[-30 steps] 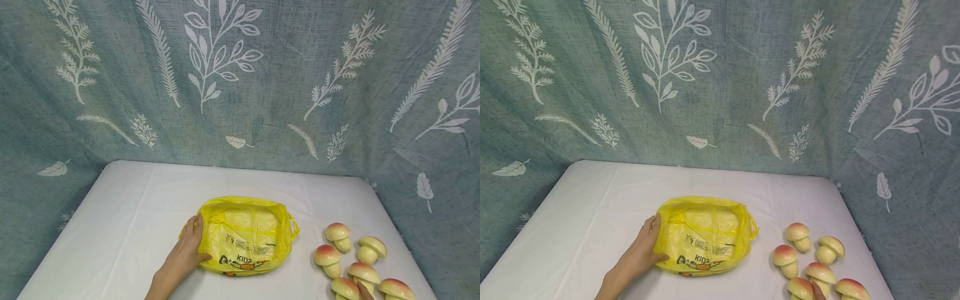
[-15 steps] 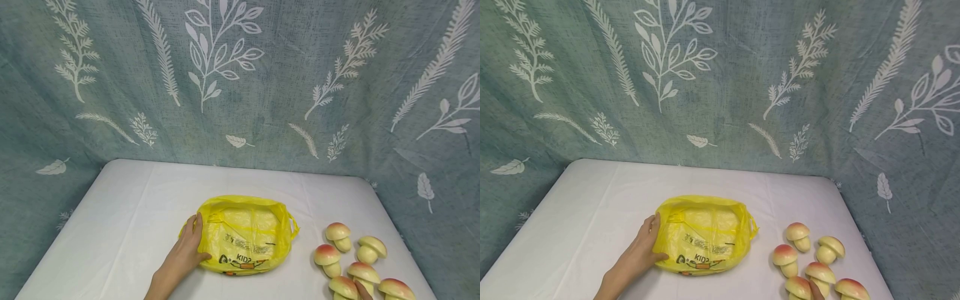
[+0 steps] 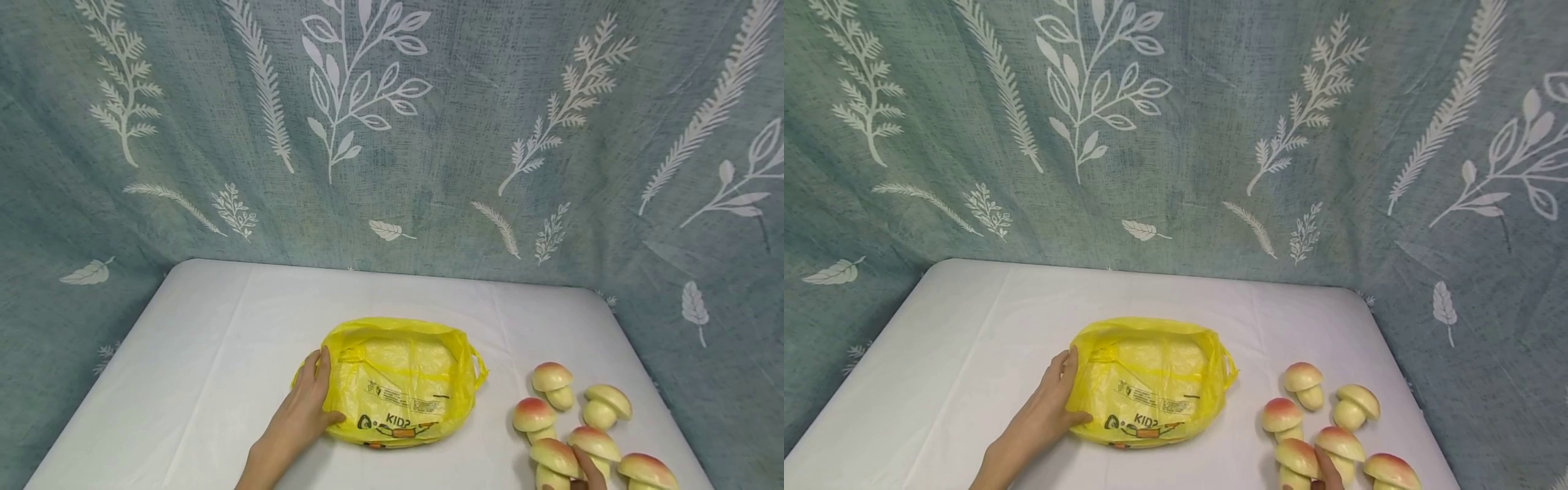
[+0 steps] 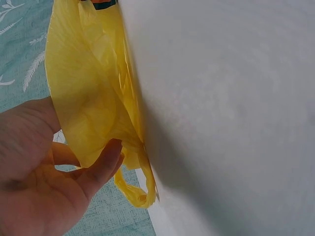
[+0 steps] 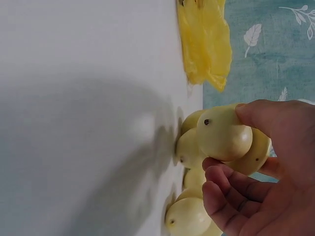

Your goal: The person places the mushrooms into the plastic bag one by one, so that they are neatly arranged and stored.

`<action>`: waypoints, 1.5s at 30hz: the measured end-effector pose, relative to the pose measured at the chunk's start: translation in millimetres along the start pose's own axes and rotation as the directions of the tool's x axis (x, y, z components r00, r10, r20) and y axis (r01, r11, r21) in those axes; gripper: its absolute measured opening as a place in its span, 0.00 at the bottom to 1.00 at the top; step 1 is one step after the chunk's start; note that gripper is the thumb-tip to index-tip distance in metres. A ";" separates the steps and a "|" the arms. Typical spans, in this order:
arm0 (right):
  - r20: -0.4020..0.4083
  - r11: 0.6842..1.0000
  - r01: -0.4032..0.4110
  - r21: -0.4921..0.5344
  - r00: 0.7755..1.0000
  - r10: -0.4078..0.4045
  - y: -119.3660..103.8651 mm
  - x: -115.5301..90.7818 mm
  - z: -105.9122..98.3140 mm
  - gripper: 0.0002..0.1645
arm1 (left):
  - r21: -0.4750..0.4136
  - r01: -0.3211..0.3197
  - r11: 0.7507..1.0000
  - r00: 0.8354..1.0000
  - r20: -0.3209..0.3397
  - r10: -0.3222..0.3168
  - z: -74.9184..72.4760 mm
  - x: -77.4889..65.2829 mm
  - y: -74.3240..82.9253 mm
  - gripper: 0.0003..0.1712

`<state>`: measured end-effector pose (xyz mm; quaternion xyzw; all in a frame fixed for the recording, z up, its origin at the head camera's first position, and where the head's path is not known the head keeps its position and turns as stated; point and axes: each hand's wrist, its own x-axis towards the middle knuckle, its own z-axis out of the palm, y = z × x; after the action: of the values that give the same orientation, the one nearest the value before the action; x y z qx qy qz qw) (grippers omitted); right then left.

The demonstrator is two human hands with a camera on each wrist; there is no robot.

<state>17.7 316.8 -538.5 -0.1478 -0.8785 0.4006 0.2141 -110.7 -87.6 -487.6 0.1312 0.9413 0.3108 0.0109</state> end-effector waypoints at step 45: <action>0.192 0.912 0.329 -0.247 0.938 -0.287 -119.5 35.8 13.5 0.44 | 0.001 0.002 1.000 1.000 -0.006 -0.002 1.4 -2.9 0.0 0.64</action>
<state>-30.4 247.6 -445.5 -0.0045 -0.9516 0.2459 0.1845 -107.8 -87.5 -488.9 0.1292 0.9417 0.3104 0.0086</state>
